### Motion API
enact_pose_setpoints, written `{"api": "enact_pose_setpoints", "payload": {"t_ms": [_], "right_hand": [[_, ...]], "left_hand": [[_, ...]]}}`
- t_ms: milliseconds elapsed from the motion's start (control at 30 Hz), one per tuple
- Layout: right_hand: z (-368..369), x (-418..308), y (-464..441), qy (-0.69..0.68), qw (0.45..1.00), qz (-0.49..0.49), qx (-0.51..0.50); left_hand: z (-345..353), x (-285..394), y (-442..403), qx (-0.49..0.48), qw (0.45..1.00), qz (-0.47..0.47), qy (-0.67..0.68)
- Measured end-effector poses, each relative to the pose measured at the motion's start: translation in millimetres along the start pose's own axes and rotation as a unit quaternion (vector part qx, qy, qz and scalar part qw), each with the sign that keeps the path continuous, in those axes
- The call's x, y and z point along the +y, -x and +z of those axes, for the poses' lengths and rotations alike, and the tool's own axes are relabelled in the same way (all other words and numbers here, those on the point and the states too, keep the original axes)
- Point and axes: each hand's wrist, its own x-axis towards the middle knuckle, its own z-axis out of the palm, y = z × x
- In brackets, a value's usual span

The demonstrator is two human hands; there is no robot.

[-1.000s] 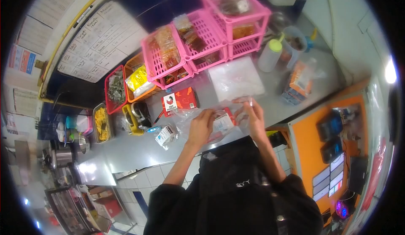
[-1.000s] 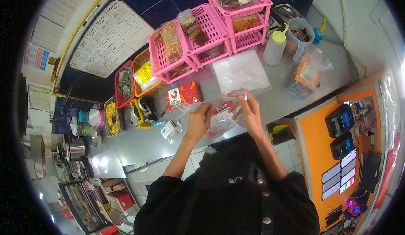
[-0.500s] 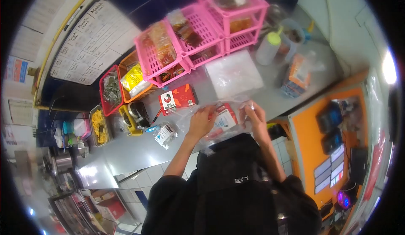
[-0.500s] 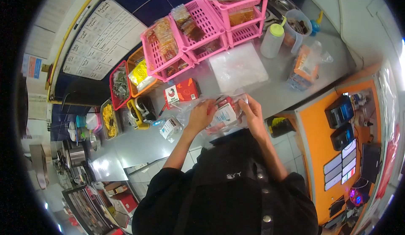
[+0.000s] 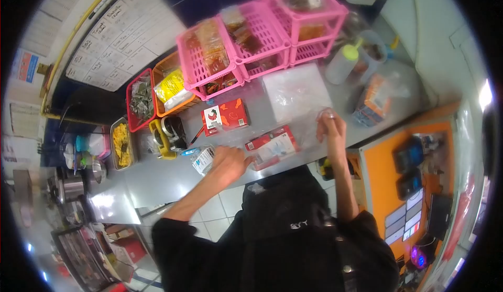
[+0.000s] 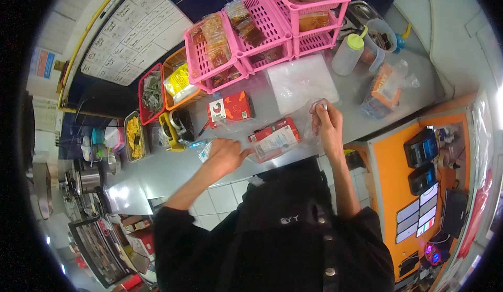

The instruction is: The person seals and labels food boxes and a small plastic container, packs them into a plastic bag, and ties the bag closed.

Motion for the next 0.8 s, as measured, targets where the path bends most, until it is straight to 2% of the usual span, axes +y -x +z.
{"api": "enact_pose_setpoints", "payload": {"t_ms": [67,133,167,233,267,300,333,367,433,467,533,567,633,667,733,767,800], "right_hand": [[-0.1,-6.6,-8.3,0.006,1.0,0.009,-0.011],[2.4,-6.9,-6.7,0.053,0.998,0.002,-0.034],[3.5,-7.3,-4.5,0.052,0.998,-0.001,-0.04],[5.3,-5.9,3.3,0.077,0.996,-0.019,-0.044],[7.4,-7.5,4.5,0.067,0.997,-0.022,-0.036],[8.8,-10.3,7.6,0.061,0.997,-0.002,-0.043],[8.4,-10.9,12.1,0.057,0.997,0.02,-0.049],[8.2,-10.1,14.1,0.053,0.998,0.021,-0.038],[7.3,-12.1,12.2,0.05,0.997,0.01,-0.049],[4.1,-12.1,10.5,0.055,0.997,0.008,-0.047],[-1.1,-8.4,8.6,-0.007,0.999,0.033,-0.008],[-2.8,-8.1,8.5,-0.009,0.999,0.032,-0.007],[-7.2,-7.3,11.3,0.031,0.999,0.036,-0.021],[-1.3,-9.3,13.9,0.034,0.998,0.037,-0.024],[22.9,-17.1,27.0,0.157,0.97,-0.044,-0.181],[35.3,-23.8,33.5,0.25,0.93,-0.059,-0.264],[46.3,-20.1,38.5,0.296,0.904,-0.065,-0.302]], "left_hand": [[-39.9,5.0,27.9,-0.011,1.0,-0.014,-0.018],[-66.3,5.9,41.4,-0.093,0.979,0.069,-0.17],[-61.5,-0.6,38.3,-0.091,0.979,0.062,-0.17],[-43.4,-16.9,24.9,0.087,0.959,0.176,-0.202],[-36.9,-13.2,19.9,0.084,0.956,0.18,-0.214],[-29.8,0.7,17.2,0.148,0.971,0.184,-0.03],[-19.7,8.3,16.6,0.202,0.949,0.181,0.159],[-1.8,4.3,13.6,0.196,0.95,0.19,0.155],[27.6,-5.2,7.9,0.187,0.958,0.218,-0.019],[32.6,-12.4,10.4,0.19,0.956,0.221,-0.017],[24.5,-25.4,23.1,0.014,0.977,0.066,-0.201],[15.4,-28.4,29.5,0.015,0.977,0.067,-0.203],[-26.6,-22.4,51.9,0.195,0.974,0.033,-0.108],[-41.5,-17.6,57.3,0.196,0.974,0.031,-0.105],[-59.2,-2.7,63.8,0.223,0.958,0.124,0.133],[-59.4,7.2,64.0,0.223,0.957,0.123,0.136],[-59.8,18.2,62.4,0.255,0.924,0.18,0.221]]}}
